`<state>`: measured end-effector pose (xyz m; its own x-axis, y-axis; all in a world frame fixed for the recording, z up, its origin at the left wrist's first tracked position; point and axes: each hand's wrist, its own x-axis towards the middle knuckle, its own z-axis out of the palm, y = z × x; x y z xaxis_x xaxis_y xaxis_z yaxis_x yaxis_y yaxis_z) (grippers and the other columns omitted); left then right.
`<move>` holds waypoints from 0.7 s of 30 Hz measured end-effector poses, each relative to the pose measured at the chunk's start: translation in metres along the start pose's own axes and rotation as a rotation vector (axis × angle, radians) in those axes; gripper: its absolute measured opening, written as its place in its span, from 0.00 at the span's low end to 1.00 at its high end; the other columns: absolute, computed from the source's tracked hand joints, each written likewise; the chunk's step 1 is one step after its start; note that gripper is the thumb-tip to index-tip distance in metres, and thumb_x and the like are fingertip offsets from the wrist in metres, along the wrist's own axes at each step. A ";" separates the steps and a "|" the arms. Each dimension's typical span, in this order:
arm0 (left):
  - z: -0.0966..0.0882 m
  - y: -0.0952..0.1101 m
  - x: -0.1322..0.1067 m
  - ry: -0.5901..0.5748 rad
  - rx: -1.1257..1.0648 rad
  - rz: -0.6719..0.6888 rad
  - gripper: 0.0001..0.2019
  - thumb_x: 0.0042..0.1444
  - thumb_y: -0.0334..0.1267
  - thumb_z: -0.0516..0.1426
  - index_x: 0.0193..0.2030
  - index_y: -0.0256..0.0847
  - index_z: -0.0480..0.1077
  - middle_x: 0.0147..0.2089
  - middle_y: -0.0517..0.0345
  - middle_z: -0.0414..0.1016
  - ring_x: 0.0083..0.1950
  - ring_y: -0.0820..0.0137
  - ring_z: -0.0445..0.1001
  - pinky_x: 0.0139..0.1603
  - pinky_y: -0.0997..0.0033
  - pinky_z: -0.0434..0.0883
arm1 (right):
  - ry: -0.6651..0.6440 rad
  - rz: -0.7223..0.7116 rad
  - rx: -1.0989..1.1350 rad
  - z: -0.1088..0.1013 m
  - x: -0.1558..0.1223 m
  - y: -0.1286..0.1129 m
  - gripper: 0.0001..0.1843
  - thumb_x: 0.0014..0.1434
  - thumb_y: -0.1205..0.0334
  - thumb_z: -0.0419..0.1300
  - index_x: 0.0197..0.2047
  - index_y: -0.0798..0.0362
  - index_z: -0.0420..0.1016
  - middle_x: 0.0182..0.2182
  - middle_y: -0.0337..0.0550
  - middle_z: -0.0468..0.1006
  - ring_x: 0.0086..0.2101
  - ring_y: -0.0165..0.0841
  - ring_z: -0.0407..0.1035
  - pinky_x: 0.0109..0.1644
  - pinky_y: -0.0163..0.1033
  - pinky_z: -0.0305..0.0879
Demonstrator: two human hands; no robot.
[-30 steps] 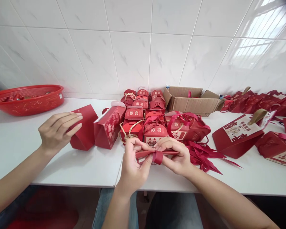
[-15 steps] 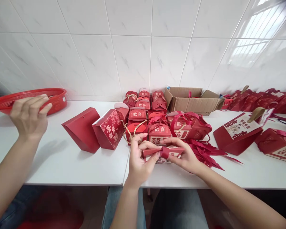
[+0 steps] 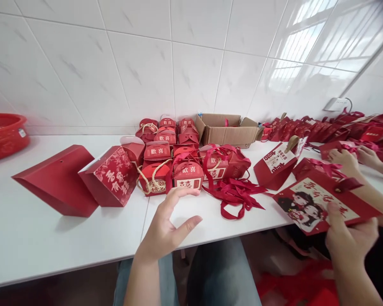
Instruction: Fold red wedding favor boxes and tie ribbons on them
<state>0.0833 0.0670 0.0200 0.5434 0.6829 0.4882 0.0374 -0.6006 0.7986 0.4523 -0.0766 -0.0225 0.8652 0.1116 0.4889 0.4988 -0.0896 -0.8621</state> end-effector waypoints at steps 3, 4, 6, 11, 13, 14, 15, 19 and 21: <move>0.004 0.002 0.003 -0.019 0.079 -0.009 0.16 0.60 0.37 0.59 0.55 0.49 0.66 0.55 0.56 0.72 0.58 0.65 0.69 0.61 0.66 0.65 | -0.123 0.010 -0.207 0.012 0.005 0.013 0.26 0.47 0.41 0.64 0.42 0.52 0.67 0.44 0.62 0.76 0.49 0.59 0.72 0.53 0.58 0.65; 0.004 0.002 0.004 -0.029 0.107 -0.012 0.16 0.60 0.38 0.59 0.55 0.49 0.67 0.55 0.56 0.72 0.58 0.65 0.69 0.61 0.66 0.65 | -0.140 0.009 -0.236 0.017 0.003 0.016 0.29 0.45 0.40 0.64 0.43 0.52 0.66 0.43 0.61 0.76 0.47 0.59 0.72 0.51 0.59 0.66; 0.004 0.001 0.005 -0.047 0.150 -0.019 0.15 0.61 0.38 0.58 0.54 0.49 0.67 0.56 0.56 0.72 0.58 0.65 0.69 0.61 0.65 0.65 | -0.157 -0.003 -0.265 0.027 -0.004 0.018 0.36 0.40 0.40 0.64 0.46 0.55 0.64 0.42 0.59 0.75 0.43 0.58 0.73 0.46 0.59 0.68; 0.004 -0.001 0.006 -0.081 0.211 -0.080 0.14 0.61 0.41 0.57 0.54 0.49 0.68 0.57 0.55 0.72 0.59 0.63 0.70 0.60 0.63 0.66 | -0.188 -0.075 -0.298 0.042 -0.019 0.014 0.41 0.43 0.43 0.64 0.54 0.59 0.60 0.45 0.61 0.73 0.40 0.51 0.73 0.41 0.52 0.70; 0.004 -0.001 0.006 -0.086 0.225 -0.093 0.14 0.61 0.41 0.57 0.54 0.50 0.68 0.56 0.56 0.73 0.59 0.64 0.70 0.60 0.63 0.66 | -0.211 -0.092 -0.322 0.051 -0.016 0.014 0.40 0.46 0.44 0.63 0.56 0.60 0.58 0.44 0.61 0.74 0.40 0.51 0.73 0.41 0.52 0.69; 0.004 -0.001 0.006 -0.086 0.230 -0.093 0.14 0.61 0.41 0.57 0.54 0.50 0.68 0.56 0.57 0.73 0.59 0.64 0.70 0.60 0.63 0.66 | -0.234 -0.098 -0.337 0.058 -0.011 0.016 0.40 0.48 0.44 0.62 0.57 0.60 0.57 0.44 0.62 0.74 0.40 0.52 0.73 0.41 0.52 0.69; 0.004 -0.001 0.006 -0.086 0.235 -0.095 0.14 0.61 0.41 0.57 0.54 0.50 0.68 0.55 0.57 0.73 0.58 0.64 0.71 0.60 0.63 0.67 | -0.261 -0.104 -0.351 0.067 -0.004 0.017 0.40 0.49 0.45 0.62 0.58 0.61 0.56 0.44 0.62 0.74 0.41 0.52 0.73 0.42 0.52 0.69; 0.003 -0.004 0.005 -0.085 0.252 -0.105 0.14 0.61 0.42 0.57 0.54 0.50 0.68 0.55 0.57 0.74 0.58 0.63 0.71 0.60 0.62 0.67 | -0.328 -0.091 -0.403 0.118 0.041 0.026 0.38 0.53 0.50 0.61 0.61 0.62 0.54 0.49 0.65 0.73 0.46 0.53 0.72 0.47 0.54 0.68; 0.003 -0.005 0.004 -0.083 0.260 -0.114 0.14 0.61 0.42 0.56 0.54 0.50 0.68 0.55 0.56 0.74 0.58 0.63 0.71 0.60 0.62 0.67 | -0.327 -0.052 -0.434 0.146 0.068 0.031 0.38 0.55 0.53 0.61 0.62 0.64 0.54 0.48 0.66 0.73 0.45 0.54 0.72 0.47 0.55 0.68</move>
<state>0.0879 0.0717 0.0165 0.5899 0.7221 0.3614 0.3100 -0.6158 0.7244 0.5189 0.0728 -0.0356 0.8117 0.4229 0.4029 0.5765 -0.4685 -0.6694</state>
